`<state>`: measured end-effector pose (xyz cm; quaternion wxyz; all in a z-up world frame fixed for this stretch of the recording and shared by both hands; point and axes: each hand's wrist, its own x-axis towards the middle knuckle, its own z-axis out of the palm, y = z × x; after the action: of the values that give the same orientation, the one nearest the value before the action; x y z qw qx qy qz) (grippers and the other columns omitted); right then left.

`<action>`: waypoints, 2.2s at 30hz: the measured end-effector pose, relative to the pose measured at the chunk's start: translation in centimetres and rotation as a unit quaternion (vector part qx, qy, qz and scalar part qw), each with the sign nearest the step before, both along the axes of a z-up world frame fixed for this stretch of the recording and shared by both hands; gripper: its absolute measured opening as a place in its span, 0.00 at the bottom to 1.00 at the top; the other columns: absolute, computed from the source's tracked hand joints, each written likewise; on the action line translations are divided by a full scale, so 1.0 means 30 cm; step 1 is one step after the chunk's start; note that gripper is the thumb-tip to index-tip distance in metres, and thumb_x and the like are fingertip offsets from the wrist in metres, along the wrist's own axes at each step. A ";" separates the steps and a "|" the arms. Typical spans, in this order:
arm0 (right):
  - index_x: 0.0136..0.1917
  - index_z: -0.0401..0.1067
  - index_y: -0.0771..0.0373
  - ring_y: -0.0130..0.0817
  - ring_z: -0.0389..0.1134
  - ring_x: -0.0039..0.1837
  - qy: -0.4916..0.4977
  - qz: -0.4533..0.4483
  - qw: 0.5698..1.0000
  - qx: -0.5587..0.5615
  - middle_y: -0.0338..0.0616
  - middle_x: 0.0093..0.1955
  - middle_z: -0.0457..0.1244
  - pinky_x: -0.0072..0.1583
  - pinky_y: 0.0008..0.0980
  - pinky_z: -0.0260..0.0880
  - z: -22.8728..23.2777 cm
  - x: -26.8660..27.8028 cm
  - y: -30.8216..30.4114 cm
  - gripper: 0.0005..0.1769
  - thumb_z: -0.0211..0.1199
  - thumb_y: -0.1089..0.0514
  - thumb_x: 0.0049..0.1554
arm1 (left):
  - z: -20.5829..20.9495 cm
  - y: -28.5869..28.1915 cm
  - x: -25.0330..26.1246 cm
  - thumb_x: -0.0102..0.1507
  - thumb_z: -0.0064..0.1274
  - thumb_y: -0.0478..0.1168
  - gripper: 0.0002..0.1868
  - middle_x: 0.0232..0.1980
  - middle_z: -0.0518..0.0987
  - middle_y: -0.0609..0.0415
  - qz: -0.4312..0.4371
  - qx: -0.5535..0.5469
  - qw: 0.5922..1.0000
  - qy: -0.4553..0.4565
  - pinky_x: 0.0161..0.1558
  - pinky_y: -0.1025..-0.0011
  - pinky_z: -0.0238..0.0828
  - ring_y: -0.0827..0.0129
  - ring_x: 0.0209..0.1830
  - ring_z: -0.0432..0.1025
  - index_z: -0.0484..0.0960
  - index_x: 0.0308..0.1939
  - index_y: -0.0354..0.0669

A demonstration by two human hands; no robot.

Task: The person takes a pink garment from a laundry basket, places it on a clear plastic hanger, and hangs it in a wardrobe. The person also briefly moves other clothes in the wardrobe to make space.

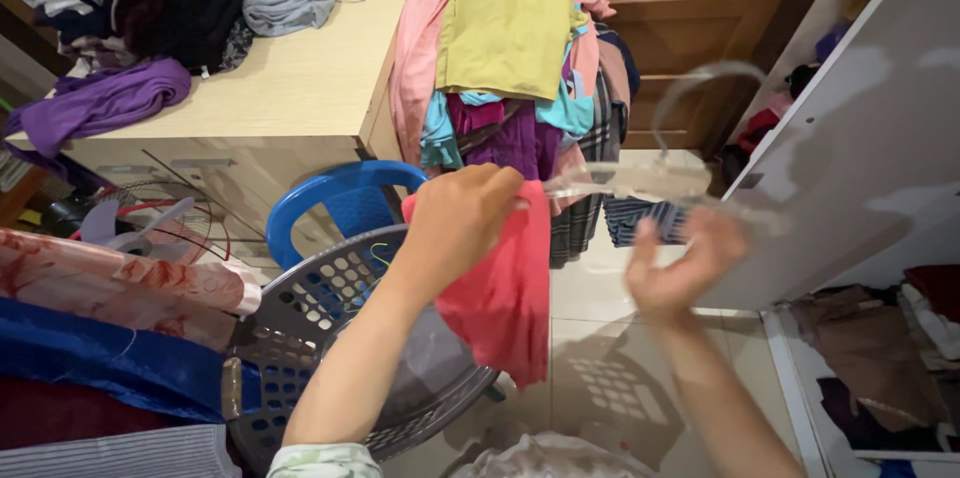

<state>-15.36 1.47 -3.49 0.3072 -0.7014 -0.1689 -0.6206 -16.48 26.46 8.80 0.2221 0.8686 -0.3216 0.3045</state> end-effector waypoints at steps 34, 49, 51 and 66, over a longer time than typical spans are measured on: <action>0.51 0.77 0.67 0.24 0.67 0.46 0.459 0.225 0.859 -0.029 0.36 0.45 0.68 0.49 0.26 0.67 0.034 0.236 -0.441 0.07 0.62 0.62 0.61 | -0.151 0.466 -0.062 0.60 0.58 0.29 0.08 0.33 0.78 0.48 0.060 -0.154 0.978 0.128 0.34 0.72 0.68 0.65 0.30 0.73 0.81 0.43 0.37; 0.55 0.72 0.63 0.13 0.61 0.47 0.386 0.278 0.863 0.170 0.27 0.46 0.63 0.50 0.18 0.62 0.215 0.107 -0.247 0.06 0.55 0.62 0.69 | -0.152 0.288 -0.072 0.58 0.56 0.28 0.07 0.30 0.71 0.48 0.133 -0.050 0.989 -0.040 0.34 0.55 0.66 0.52 0.33 0.72 0.76 0.37 0.40; 0.55 0.74 0.64 0.17 0.59 0.42 0.416 0.294 0.850 0.133 0.31 0.43 0.62 0.45 0.20 0.60 0.224 0.031 -0.205 0.06 0.57 0.64 0.66 | -0.167 0.269 -0.080 0.59 0.57 0.27 0.08 0.30 0.72 0.48 0.136 -0.087 0.986 -0.048 0.34 0.56 0.66 0.52 0.32 0.72 0.77 0.39 0.38; 0.64 0.71 0.70 0.45 0.70 0.47 0.174 0.054 0.975 -0.131 0.51 0.49 0.67 0.50 0.39 0.71 0.233 -0.061 -0.038 0.26 0.74 0.61 0.54 | -0.243 0.198 -0.146 0.63 0.57 0.30 0.04 0.35 0.79 0.45 0.099 -0.228 0.969 -0.006 0.35 0.64 0.71 0.53 0.33 0.76 0.80 0.41 0.35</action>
<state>-17.19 0.33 3.51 0.2707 -0.8225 -0.2303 -0.4440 -20.87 32.40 1.50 0.3808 0.8209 -0.1576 0.3953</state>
